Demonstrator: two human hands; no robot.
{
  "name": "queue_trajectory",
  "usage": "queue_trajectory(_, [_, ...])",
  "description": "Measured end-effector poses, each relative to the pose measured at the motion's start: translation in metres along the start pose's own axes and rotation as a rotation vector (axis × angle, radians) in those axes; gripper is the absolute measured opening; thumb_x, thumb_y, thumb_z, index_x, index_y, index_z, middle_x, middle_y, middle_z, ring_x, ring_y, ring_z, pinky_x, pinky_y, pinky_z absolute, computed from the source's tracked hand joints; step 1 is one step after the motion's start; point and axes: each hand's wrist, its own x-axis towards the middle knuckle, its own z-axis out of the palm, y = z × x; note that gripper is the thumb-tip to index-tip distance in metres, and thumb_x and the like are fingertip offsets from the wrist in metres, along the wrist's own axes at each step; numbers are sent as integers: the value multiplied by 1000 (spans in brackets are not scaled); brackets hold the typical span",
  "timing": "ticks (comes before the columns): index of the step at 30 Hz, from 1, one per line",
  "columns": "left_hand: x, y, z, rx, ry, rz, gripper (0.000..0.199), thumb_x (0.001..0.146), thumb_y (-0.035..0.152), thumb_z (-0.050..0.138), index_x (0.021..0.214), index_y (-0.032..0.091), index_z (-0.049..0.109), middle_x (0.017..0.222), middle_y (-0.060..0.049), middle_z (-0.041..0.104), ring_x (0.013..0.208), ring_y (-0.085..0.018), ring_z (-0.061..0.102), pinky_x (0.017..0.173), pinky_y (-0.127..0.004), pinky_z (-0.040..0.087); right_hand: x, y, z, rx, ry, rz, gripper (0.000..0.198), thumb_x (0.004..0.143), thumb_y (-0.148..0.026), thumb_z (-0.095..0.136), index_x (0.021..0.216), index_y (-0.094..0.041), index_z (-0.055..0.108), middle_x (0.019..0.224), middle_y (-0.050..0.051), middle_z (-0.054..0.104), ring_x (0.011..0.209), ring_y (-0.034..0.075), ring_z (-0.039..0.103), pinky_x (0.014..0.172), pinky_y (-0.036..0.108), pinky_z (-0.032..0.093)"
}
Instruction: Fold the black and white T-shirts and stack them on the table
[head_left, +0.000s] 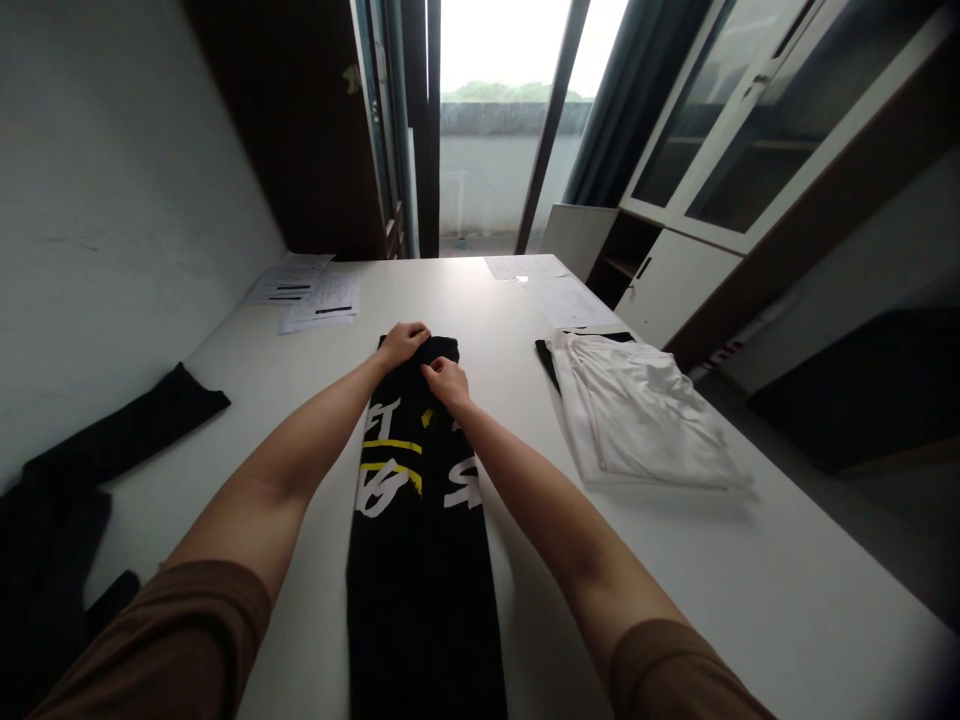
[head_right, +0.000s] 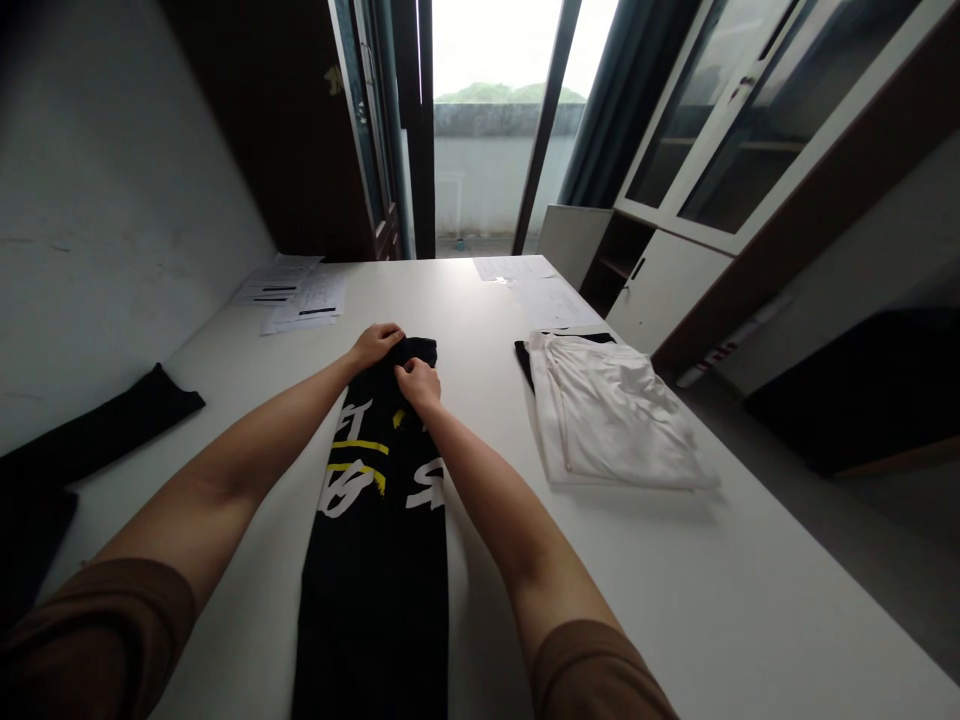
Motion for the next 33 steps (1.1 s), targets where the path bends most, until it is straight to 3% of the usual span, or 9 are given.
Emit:
queue_trajectory(4, [0,0,0,252,75,-13,31,95,38,53,99,22,79,108,-9,76,111,-28,62,105,-40,41,2,3,4,5,31,-37,20,94,-39,58,86,-25,69,89,2,72,87,20,64,80,28,46])
queue_trajectory(7, [-1,-7,0,246,106,-39,30,95,36,54,97,21,79,110,-10,76,110,-28,63,107,-41,40,2,2,7,39,79,-13,22,97,-37,53,85,-24,66,87,2,71,85,20,63,79,28,45])
queue_trajectory(13, [-1,-25,5,-35,233,-62,22,90,32,60,87,20,78,96,-7,75,99,-25,65,97,-37,47,1,-4,9,151,126,35,22,97,-33,48,83,-23,62,85,2,70,84,19,62,79,27,45])
queue_trajectory(17, [-4,-29,12,-301,360,-98,19,87,34,64,86,19,75,92,-5,73,94,-22,64,92,-34,50,-3,-7,8,143,103,15,21,97,-40,50,97,-24,63,92,2,71,91,21,64,84,30,47])
queue_trajectory(22, [-10,-23,12,-626,362,-141,24,82,41,70,88,18,74,87,-3,70,88,-20,63,83,-31,51,-5,-12,12,-53,63,-14,51,88,-59,65,123,-22,60,117,12,64,106,29,62,93,39,49])
queue_trajectory(28, [-25,-18,7,-813,337,-161,29,79,45,74,89,18,73,84,-1,69,79,-17,63,75,-29,51,-13,-18,15,-165,97,-43,28,97,-43,55,110,-22,68,117,13,59,114,30,55,98,41,46])
queue_trajectory(33, [-28,-20,8,-752,393,-179,30,79,46,72,87,18,74,87,-3,71,84,-18,64,80,-30,51,-20,-24,17,-157,125,-123,29,101,-40,47,99,-23,70,110,10,62,107,26,57,93,37,46])
